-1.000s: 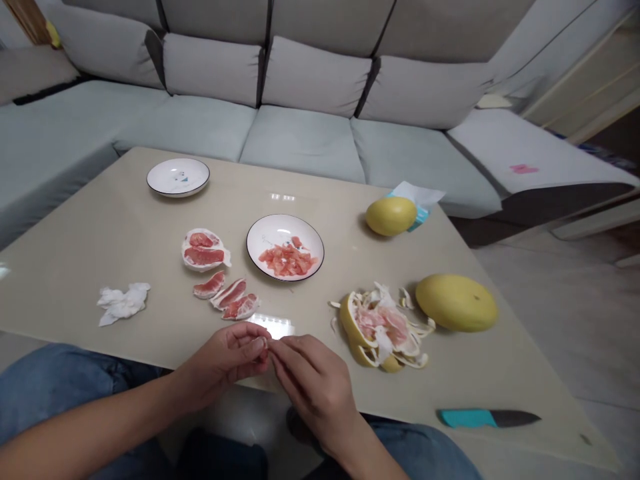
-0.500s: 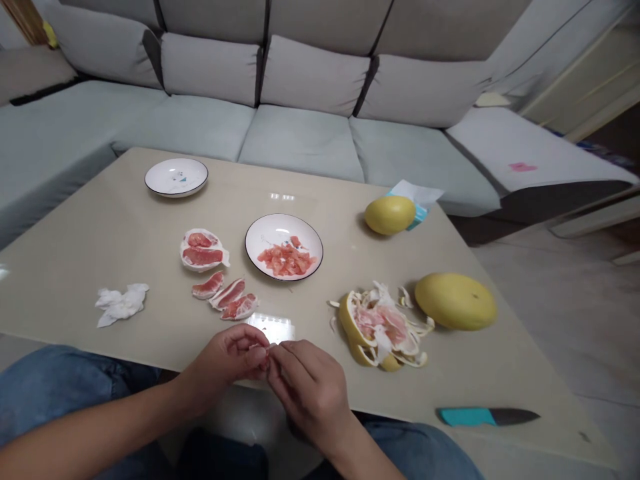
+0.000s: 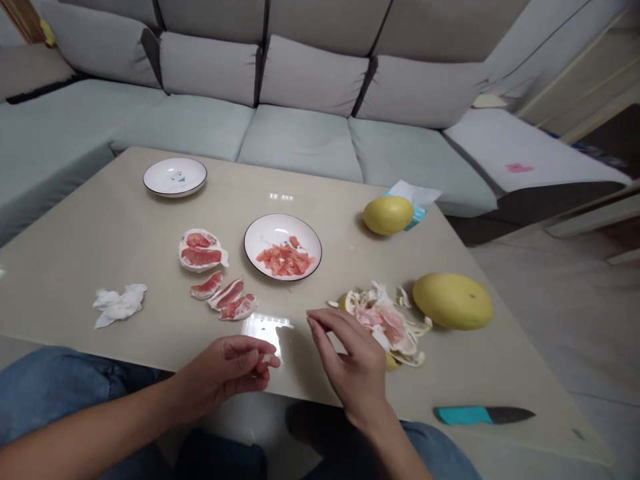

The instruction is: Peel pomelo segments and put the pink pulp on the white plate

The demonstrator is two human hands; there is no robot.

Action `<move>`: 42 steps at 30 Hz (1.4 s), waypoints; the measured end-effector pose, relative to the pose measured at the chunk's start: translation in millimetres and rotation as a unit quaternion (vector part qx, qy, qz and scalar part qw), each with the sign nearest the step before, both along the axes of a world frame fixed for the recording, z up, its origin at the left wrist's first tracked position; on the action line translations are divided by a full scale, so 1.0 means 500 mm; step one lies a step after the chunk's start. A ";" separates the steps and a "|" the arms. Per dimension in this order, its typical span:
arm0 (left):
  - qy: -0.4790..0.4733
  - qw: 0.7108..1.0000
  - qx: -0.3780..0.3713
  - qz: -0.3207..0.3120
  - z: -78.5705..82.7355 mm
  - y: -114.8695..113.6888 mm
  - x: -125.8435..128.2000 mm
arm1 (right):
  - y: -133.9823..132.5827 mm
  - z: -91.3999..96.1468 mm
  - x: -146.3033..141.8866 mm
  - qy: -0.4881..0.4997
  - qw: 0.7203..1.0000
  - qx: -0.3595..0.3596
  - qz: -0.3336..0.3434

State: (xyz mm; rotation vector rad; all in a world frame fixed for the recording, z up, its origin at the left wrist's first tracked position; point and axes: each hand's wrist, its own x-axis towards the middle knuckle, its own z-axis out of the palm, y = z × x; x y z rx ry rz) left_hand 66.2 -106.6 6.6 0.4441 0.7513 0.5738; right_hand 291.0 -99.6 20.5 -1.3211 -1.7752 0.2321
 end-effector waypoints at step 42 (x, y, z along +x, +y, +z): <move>0.254 0.824 0.506 0.008 0.007 0.004 0.000 | -0.056 0.006 -0.084 -0.001 0.991 -0.008 0.135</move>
